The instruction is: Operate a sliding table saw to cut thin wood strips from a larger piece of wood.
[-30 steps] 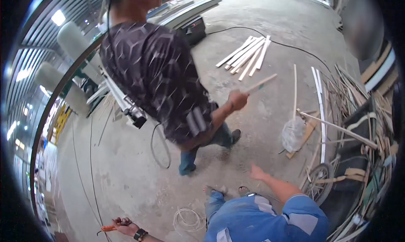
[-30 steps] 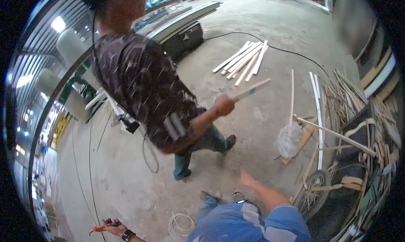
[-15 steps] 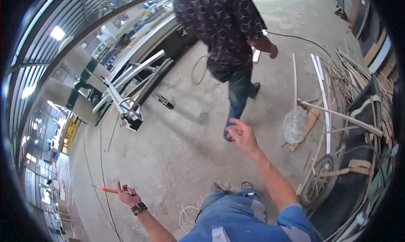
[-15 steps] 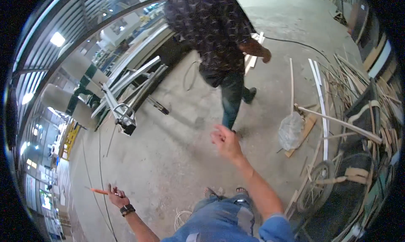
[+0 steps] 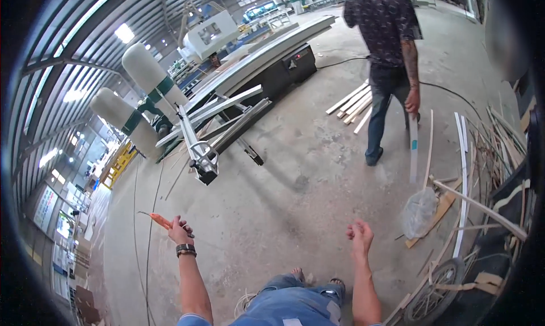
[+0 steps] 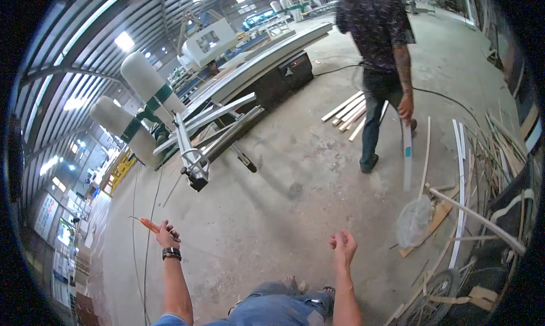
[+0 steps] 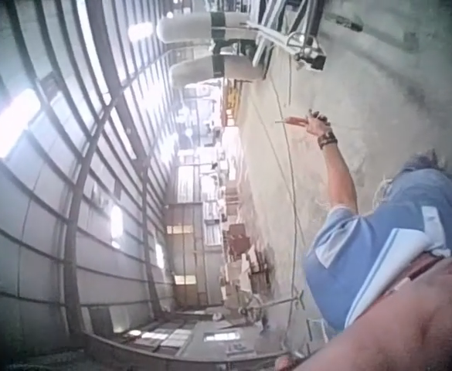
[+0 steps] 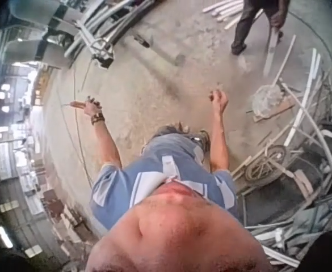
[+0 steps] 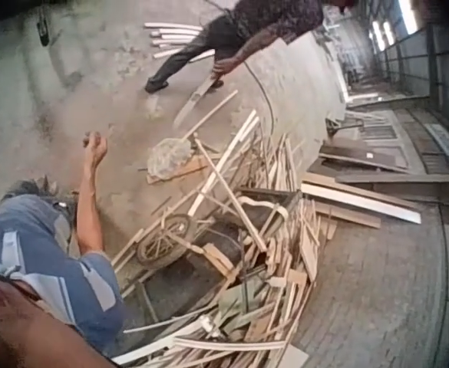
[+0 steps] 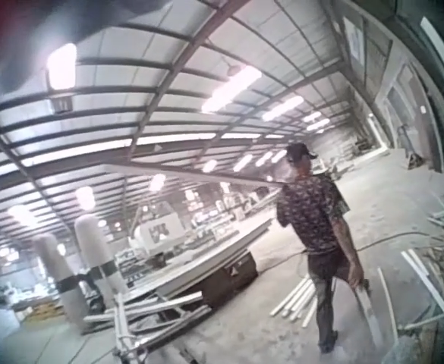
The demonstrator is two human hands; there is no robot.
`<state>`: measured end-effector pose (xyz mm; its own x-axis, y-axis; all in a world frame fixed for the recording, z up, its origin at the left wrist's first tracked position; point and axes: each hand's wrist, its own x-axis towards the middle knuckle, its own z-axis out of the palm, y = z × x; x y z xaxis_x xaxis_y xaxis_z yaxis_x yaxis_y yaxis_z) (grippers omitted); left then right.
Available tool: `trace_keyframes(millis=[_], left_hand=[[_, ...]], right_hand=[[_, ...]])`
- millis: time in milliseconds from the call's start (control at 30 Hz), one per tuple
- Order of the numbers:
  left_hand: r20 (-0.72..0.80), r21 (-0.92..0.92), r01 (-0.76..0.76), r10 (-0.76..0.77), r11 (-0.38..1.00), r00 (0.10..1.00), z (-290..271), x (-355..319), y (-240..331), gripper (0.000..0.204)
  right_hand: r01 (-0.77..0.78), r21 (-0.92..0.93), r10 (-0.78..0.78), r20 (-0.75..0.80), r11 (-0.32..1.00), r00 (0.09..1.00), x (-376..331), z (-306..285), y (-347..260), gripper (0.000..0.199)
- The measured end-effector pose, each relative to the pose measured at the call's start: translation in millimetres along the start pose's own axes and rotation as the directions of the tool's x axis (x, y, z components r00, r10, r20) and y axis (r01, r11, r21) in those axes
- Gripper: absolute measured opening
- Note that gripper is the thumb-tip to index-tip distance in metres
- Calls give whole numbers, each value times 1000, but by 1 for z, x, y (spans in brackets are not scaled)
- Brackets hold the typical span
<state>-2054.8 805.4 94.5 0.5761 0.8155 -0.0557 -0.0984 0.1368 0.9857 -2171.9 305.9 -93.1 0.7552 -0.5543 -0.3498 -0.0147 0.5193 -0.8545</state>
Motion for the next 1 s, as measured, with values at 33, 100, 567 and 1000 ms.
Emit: trace_keyframes(millis=[33, 100, 567, 1000], left_hand=[[19, -21, 46, -46, 999, 999, 1, 6, -4, 12], [93, -12, 152, -151, 988, 984, -8, 35, -19, 16], [-70, 159, 286, -278, 945, 958, 63, 314, -149, 26], [-190, 706, -35, 236, 707, 953, 169, 400, -208, 42]], right_hand=[[4, -9, -4, 13, 1000, 1000, 7, 6, 0, 30], [22, -41, -19, 81, 999, 997, 21, 38, -4, 30], [32, -368, 199, 572, 929, 796, 147, 298, 77, 32], [-129, -686, 244, 73, 716, 967, 296, 239, 56, 34]])
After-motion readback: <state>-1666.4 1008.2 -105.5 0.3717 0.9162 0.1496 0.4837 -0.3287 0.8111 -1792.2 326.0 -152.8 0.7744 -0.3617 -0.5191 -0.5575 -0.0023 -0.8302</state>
